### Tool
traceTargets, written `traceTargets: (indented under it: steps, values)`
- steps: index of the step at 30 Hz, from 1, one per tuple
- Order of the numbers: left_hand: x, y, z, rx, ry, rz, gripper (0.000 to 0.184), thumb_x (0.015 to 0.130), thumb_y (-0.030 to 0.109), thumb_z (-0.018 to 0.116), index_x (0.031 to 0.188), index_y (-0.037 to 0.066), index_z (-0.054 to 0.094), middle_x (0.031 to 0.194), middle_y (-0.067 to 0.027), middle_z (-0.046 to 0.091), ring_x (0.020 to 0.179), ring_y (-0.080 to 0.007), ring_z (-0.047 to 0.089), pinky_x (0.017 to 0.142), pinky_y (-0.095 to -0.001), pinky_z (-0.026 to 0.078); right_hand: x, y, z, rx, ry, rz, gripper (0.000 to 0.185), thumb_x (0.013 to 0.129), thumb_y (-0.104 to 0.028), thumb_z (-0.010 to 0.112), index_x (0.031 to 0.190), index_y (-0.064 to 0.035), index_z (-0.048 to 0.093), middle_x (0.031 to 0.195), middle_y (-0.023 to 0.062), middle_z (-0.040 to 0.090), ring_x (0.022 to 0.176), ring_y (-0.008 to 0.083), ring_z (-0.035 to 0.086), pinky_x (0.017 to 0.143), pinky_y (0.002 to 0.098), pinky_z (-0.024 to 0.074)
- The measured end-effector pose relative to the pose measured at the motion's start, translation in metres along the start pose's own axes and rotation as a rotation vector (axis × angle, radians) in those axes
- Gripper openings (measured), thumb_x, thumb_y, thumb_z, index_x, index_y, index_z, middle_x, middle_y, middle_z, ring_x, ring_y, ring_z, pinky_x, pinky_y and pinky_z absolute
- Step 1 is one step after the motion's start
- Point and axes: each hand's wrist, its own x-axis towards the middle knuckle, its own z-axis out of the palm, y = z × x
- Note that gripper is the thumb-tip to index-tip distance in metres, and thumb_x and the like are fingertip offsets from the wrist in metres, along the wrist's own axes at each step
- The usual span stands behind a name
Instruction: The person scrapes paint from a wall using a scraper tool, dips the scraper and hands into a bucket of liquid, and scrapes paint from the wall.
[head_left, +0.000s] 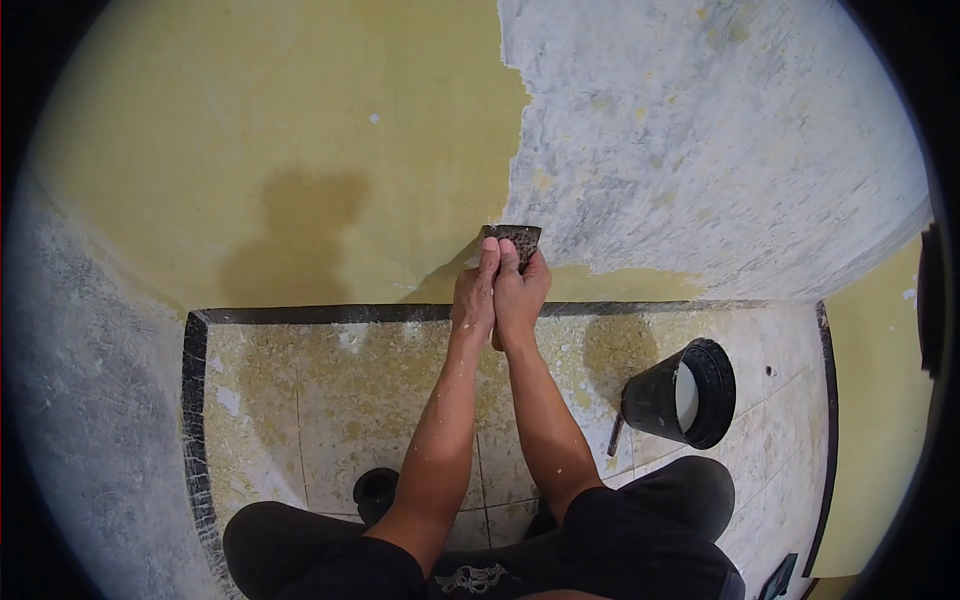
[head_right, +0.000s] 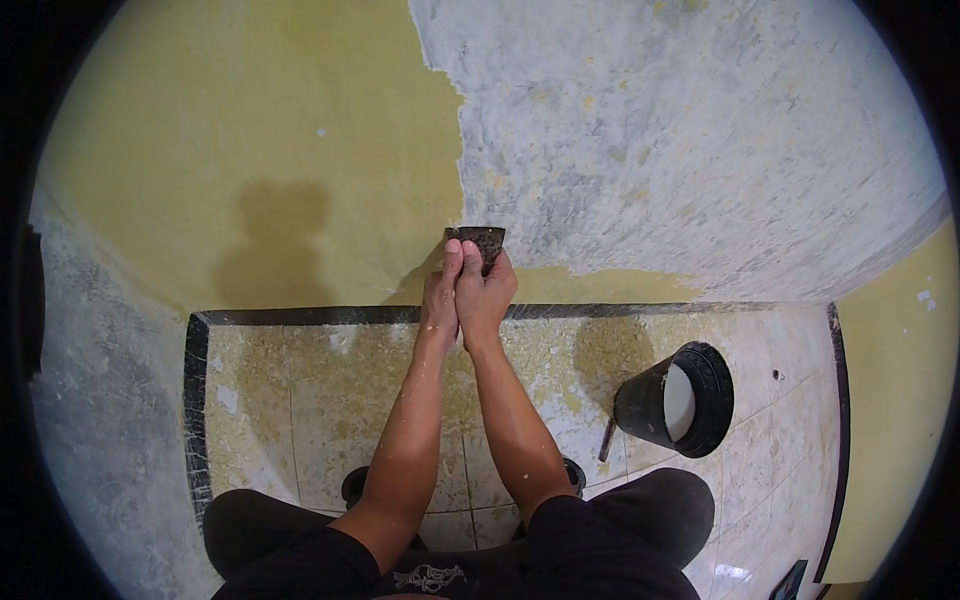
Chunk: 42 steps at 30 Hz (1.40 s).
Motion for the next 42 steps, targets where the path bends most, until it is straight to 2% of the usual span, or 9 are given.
traceTargets:
  steps: [2, 4, 6, 8, 11, 15, 18, 26, 42]
  values:
    - [-0.002, 0.007, 0.002, 0.009, 0.03, -0.043, 0.083, 0.081, 0.074, 0.043, 0.079, -0.006, 0.065, 0.072, -0.0131, 0.062, 0.074, -0.0186, 0.056, 0.066, -0.0346, 0.044, 0.003, -0.007, 0.001, -0.015, -0.021, 0.023, 0.019, 0.09, -0.017, 0.059, 0.084, 0.0018, 0.059, 0.074, 0.0017, 0.06, 0.067, 0.0076, 0.049, 0.059, 0.0264, 0.0425]
    - [0.001, 0.016, 0.008, -0.107, 0.021, -0.021, 0.082, 0.081, 0.073, 0.043, 0.08, -0.006, 0.064, 0.073, -0.0125, 0.062, 0.074, -0.0182, 0.056, 0.065, -0.0342, 0.044, 0.01, -0.026, 0.004, -0.118, -0.037, -0.04, 0.022, 0.086, -0.018, 0.063, 0.081, 0.0033, 0.061, 0.068, 0.0107, 0.063, 0.062, 0.0122, 0.054, 0.058, 0.0313, 0.0455]
    - [-0.001, 0.012, 0.008, -0.216, 0.008, 0.009, 0.081, 0.081, 0.073, 0.044, 0.08, -0.006, 0.064, 0.073, -0.0119, 0.061, 0.073, -0.0177, 0.055, 0.065, -0.0338, 0.044, 0.009, -0.024, 0.002, -0.022, -0.051, -0.02, 0.021, 0.085, -0.017, 0.063, 0.081, 0.0034, 0.06, 0.069, 0.012, 0.064, 0.062, 0.014, 0.055, 0.058, 0.0326, 0.0455]
    - [-0.001, 0.001, 0.002, -0.18, -0.061, -0.092, 0.067, 0.084, 0.066, 0.049, 0.094, 0.001, 0.063, 0.088, -0.008, 0.061, 0.08, -0.0143, 0.055, 0.069, -0.0305, 0.046, 0.004, -0.018, -0.001, -0.177, -0.009, -0.04, 0.02, 0.085, -0.016, 0.062, 0.081, 0.0035, 0.061, 0.068, 0.0116, 0.064, 0.062, 0.0153, 0.056, 0.058, 0.0334, 0.0458]
    - [-0.007, -0.006, 0.009, -0.148, 0.042, -0.075, 0.079, 0.083, 0.071, 0.044, 0.083, -0.005, 0.064, 0.078, -0.0111, 0.062, 0.074, -0.0178, 0.056, 0.065, -0.0337, 0.044, -0.004, -0.005, -0.004, -0.095, 0.028, 0.007, 0.023, 0.088, -0.018, 0.06, 0.079, 0.0033, 0.059, 0.066, 0.0032, 0.059, 0.063, 0.0094, 0.048, 0.056, 0.0287, 0.0414]
    - [-0.003, -0.013, 0.011, -0.167, 0.002, -0.106, 0.079, 0.083, 0.071, 0.042, 0.084, -0.005, 0.064, 0.078, -0.0106, 0.062, 0.074, -0.0179, 0.056, 0.065, -0.0336, 0.044, -0.003, -0.014, -0.009, -0.111, -0.008, 0.029, 0.022, 0.088, -0.017, 0.061, 0.08, 0.0039, 0.059, 0.066, 0.0035, 0.06, 0.062, 0.0093, 0.049, 0.056, 0.0285, 0.0419]
    - [-0.005, -0.004, 0.012, -0.166, -0.056, -0.119, 0.082, 0.084, 0.072, 0.04, 0.084, -0.006, 0.064, 0.078, -0.0112, 0.062, 0.075, -0.0181, 0.056, 0.066, -0.0337, 0.044, 0.002, -0.018, -0.011, -0.189, -0.02, 0.032, 0.02, 0.085, -0.014, 0.062, 0.078, 0.005, 0.06, 0.065, 0.0117, 0.062, 0.059, 0.0132, 0.052, 0.056, 0.0319, 0.0442]
    - [0.004, -0.01, 0.006, -0.06, -0.033, -0.086, 0.084, 0.084, 0.072, 0.039, 0.088, -0.008, 0.064, 0.083, -0.0144, 0.064, 0.081, -0.0186, 0.057, 0.071, -0.0338, 0.045, 0.002, 0.005, -0.006, 0.042, -0.016, 0.01, 0.019, 0.087, -0.014, 0.061, 0.083, 0.0041, 0.06, 0.069, 0.0075, 0.062, 0.063, 0.0118, 0.052, 0.059, 0.0294, 0.0442]
    - [-0.002, 0.005, 0.002, -0.038, -0.063, -0.018, 0.084, 0.084, 0.072, 0.039, 0.094, -0.007, 0.063, 0.088, -0.0161, 0.065, 0.084, -0.0205, 0.059, 0.075, -0.0342, 0.046, -0.005, 0.009, 0.002, 0.096, 0.031, 0.007, 0.022, 0.09, -0.02, 0.062, 0.087, 0.0021, 0.061, 0.073, 0.0028, 0.063, 0.066, 0.0081, 0.052, 0.06, 0.0253, 0.045]
